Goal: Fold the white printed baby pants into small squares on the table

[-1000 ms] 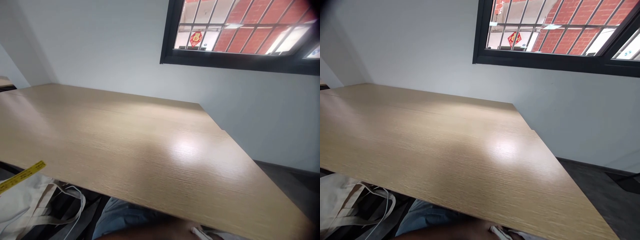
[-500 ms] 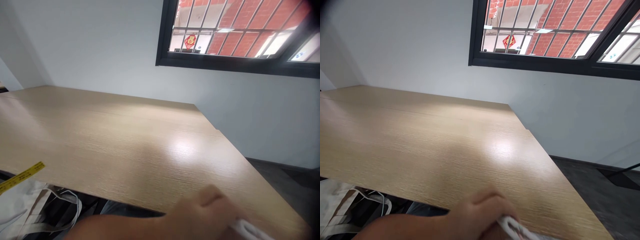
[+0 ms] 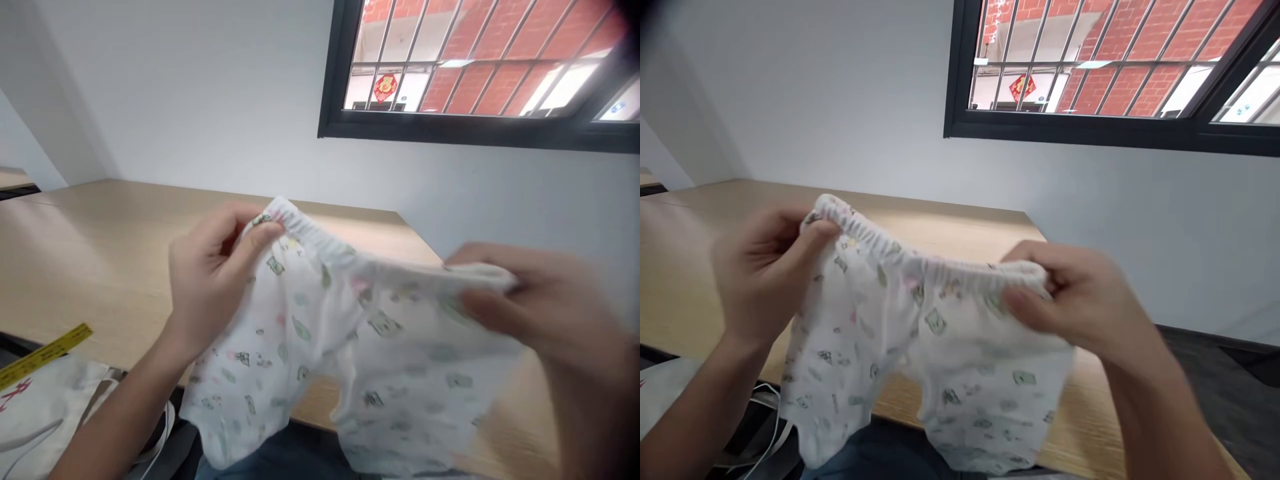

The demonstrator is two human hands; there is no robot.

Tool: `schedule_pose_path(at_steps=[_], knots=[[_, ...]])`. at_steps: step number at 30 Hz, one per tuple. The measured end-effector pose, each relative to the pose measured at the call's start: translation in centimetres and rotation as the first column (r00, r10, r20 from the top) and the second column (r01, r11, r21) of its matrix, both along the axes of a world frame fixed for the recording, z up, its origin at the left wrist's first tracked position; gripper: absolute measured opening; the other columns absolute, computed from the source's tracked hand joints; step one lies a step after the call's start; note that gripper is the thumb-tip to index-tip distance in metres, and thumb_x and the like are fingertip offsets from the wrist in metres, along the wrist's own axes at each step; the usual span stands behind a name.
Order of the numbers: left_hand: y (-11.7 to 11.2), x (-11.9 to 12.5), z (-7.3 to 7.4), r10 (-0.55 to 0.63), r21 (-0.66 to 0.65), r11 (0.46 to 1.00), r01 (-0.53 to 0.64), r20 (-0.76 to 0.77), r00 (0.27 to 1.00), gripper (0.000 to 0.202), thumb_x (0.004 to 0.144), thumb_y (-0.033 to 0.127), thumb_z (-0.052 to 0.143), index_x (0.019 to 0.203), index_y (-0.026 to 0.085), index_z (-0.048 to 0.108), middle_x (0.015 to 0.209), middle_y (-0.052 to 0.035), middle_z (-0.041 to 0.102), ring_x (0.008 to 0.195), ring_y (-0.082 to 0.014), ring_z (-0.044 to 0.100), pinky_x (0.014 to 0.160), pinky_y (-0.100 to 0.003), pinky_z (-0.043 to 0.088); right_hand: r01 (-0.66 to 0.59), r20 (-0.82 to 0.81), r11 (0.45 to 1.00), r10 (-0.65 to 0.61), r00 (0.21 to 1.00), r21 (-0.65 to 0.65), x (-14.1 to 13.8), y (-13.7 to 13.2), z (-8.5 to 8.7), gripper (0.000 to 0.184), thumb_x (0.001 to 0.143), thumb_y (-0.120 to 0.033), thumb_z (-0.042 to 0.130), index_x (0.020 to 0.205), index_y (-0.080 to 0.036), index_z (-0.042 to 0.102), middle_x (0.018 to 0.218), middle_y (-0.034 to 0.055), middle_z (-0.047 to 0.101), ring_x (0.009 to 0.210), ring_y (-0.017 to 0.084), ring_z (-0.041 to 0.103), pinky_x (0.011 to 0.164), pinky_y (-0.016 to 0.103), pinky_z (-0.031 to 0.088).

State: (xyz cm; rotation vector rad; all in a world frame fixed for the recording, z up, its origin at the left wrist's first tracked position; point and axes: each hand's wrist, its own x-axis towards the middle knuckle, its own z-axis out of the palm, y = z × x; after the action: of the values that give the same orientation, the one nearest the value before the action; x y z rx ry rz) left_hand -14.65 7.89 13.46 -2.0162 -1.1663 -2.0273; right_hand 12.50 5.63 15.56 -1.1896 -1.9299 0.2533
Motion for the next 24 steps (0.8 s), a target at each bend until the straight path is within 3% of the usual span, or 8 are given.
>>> schedule_pose_path(at_steps=[2,5,10,14,17,19,22,24], knots=[[2.6,-0.4,-0.7,-0.019,-0.111,0.994,0.02,0.016,1.0,0.014,0.083,0.03,0.055,0.074,0.021,0.061,0.056,0.0062,0.049,0.05,-0.007,0.039,0.046,-0.02,0.03,-0.034,-0.007,0.999,0.034,0.999,-0.003,-1.6,3.2,0.3,0.02,0.072,-0.037,0.057,0.059,-0.023,0.052,0.048,-0.0046,0.036,0.039,0.009,0.032,0.033,0.021,0.022],[7.3,-0.6,-2.6,-0.009,-0.302,0.953,-0.002,-0.037,0.999,0.019,0.085,0.027,0.046,0.073,0.018,0.058,0.059,0.0053,0.049,0.052,-0.0071,0.04,0.047,-0.02,0.031,0.07,-0.009,0.996,-0.07,0.997,-0.059,-2.4,8.8,-1.6,0.029,0.074,-0.033,0.057,0.055,-0.02,0.039,0.051,-0.0071,0.024,0.041,0.006,0.025,0.038,0.021,0.02],[14.9,0.2,-7.3,0.018,-0.496,0.86,-0.122,-0.208,0.978,0.023,0.086,0.022,0.044,0.067,0.014,0.055,0.059,0.0039,0.048,0.058,-0.0081,0.046,0.055,-0.021,0.036,0.18,0.078,0.958,-0.167,0.983,-0.223,-2.0,17.6,-7.8,0.022,0.08,-0.033,0.057,0.066,-0.017,0.051,0.052,-0.0065,0.04,0.047,0.008,0.039,0.045,0.022,0.03],[18.6,1.0,-10.6,-0.009,-0.597,0.778,-0.196,-0.321,0.947,0.022,0.088,0.032,0.048,0.09,0.012,0.057,0.083,-0.002,0.059,0.071,-0.0118,0.056,0.065,-0.029,0.048,0.255,0.13,0.92,-0.225,0.966,-0.297,-2.4,21.2,-12.2,0.022,0.087,-0.033,0.054,0.078,-0.013,0.056,0.069,-0.0023,0.054,0.059,0.01,0.052,0.056,0.025,0.044],[19.4,1.5,-11.8,-0.017,-0.617,0.747,-0.246,-0.388,0.922,0.027,0.088,0.033,0.049,0.105,0.014,0.054,0.103,-0.0064,0.057,0.087,-0.0163,0.057,0.076,-0.036,0.049,0.288,0.152,0.899,-0.251,0.956,-0.331,-2.2,21.6,-14.0,0.021,0.089,-0.033,0.051,0.09,-0.013,0.058,0.086,0.0021,0.059,0.074,0.014,0.057,0.068,0.032,0.049],[18.8,2.0,-11.9,-0.026,-0.603,0.752,-0.266,-0.43,0.902,0.029,0.087,0.033,0.05,0.11,0.014,0.053,0.111,-0.008,0.054,0.098,-0.0199,0.054,0.084,-0.042,0.045,0.282,0.16,0.898,-0.241,0.957,-0.338,-1.6,21.1,-14.3,0.021,0.088,-0.032,0.053,0.096,-0.013,0.058,0.095,0.0044,0.06,0.083,0.016,0.058,0.075,0.036,0.048],[16.1,3.5,-11.4,-0.131,-0.571,0.793,-0.211,-0.499,0.857,0.035,0.087,0.032,0.048,0.116,0.013,0.049,0.12,-0.011,0.05,0.113,-0.0246,0.044,0.096,-0.047,0.033,0.246,0.165,0.916,-0.202,0.965,-0.318,-0.3,19.1,-13.3,0.022,0.086,-0.029,0.054,0.102,-0.014,0.058,0.108,0.0081,0.058,0.097,0.02,0.055,0.085,0.04,0.043],[13.4,5.1,-11.1,-0.28,-0.564,0.82,-0.098,-0.544,0.791,0.038,0.087,0.03,0.045,0.121,0.014,0.046,0.125,-0.0095,0.049,0.117,-0.0227,0.04,0.101,-0.041,0.028,0.189,0.164,0.933,-0.143,0.976,-0.307,0.3,17.1,-12.2,0.023,0.086,-0.028,0.051,0.103,-0.014,0.059,0.11,0.0094,0.058,0.101,0.022,0.053,0.088,0.038,0.041]])
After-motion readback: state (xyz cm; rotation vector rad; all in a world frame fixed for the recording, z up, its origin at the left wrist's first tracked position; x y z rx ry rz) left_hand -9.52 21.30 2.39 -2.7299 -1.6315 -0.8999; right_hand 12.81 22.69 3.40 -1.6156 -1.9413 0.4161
